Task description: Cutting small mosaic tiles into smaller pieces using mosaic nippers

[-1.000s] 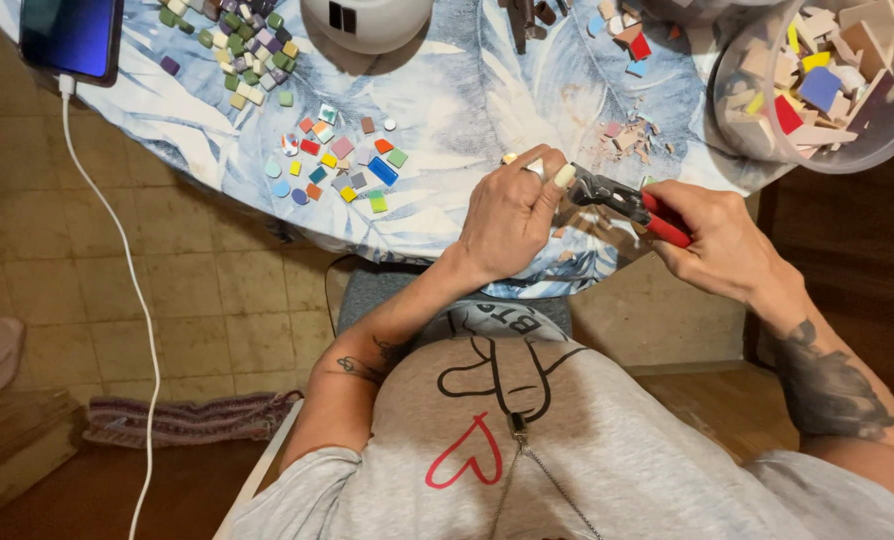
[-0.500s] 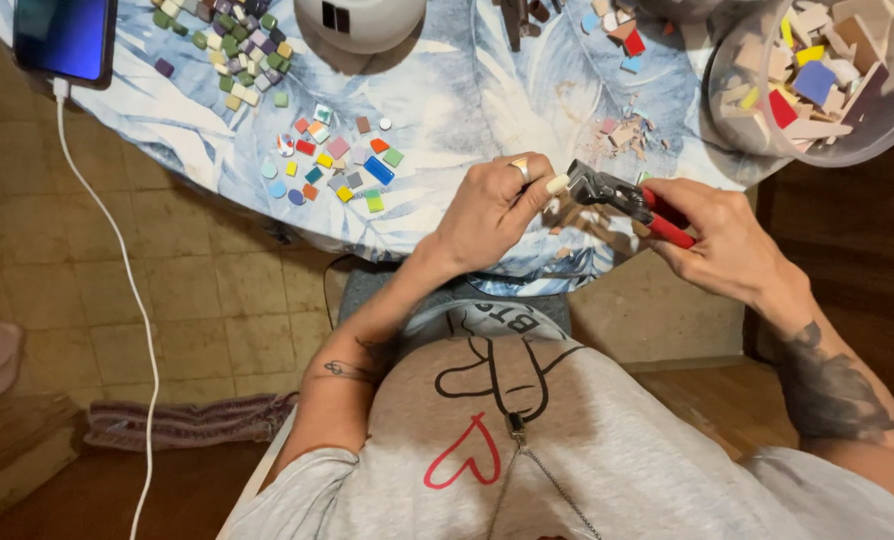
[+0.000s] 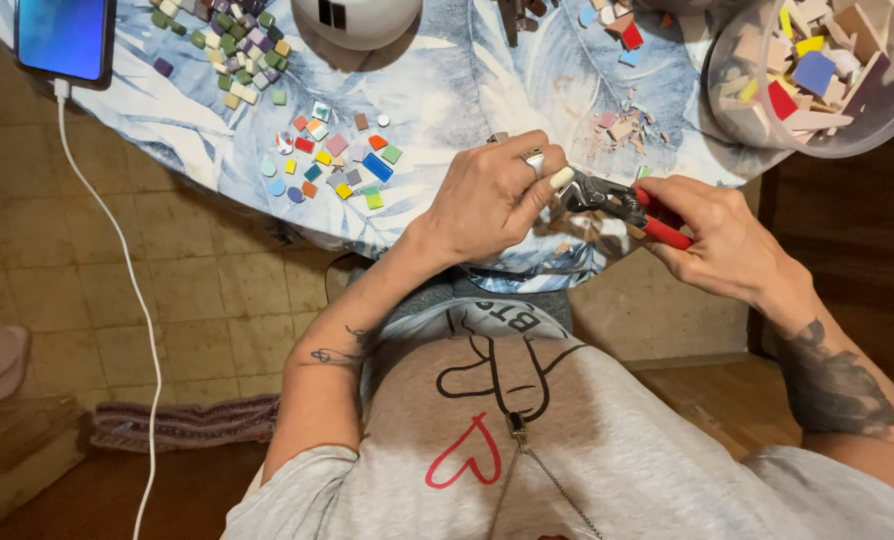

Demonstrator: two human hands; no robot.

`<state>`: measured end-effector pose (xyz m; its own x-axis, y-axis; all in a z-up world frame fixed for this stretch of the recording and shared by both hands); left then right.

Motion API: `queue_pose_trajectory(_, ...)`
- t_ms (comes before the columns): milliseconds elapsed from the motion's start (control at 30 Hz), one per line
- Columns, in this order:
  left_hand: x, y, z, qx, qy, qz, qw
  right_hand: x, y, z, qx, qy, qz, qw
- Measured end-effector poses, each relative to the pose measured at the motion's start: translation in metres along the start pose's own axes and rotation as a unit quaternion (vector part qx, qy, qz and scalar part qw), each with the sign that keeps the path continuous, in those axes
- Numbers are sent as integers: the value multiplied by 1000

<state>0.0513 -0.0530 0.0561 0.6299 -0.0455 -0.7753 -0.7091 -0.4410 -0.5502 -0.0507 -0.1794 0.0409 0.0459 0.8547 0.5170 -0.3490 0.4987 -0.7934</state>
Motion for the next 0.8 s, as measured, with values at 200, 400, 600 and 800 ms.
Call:
queue_pose_trajectory(200, -1, 4, -1, 9, 30, 49, 998, 0, 1, -3, 17, 17, -2, 1000)
queue_pose_trajectory(400, 6, 6, 0, 71, 11, -22, 997, 2, 1, -6, 36, 8, -2, 999)
queue_pose_trajectory(600, 2, 2, -3, 145, 6, -69, 987, 4, 1, -10, 52, 3, 1, 999)
queue_pose_trajectory(800, 7, 5, -3, 184, -3, -106, 977, 13, -2, -13, 61, 9, -6, 998)
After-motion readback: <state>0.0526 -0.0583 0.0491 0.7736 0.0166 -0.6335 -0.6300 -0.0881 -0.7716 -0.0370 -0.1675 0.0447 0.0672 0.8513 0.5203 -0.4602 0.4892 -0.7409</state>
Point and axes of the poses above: each hand's wrist, its own z-axis away from the middle knuckle, its own y-axis out of the palm, x = y × z, the point moved 8 cm from there along -z, towards the middle knuckle, and after that the axes turned 9 degrees about x, right-handed, at the moved point
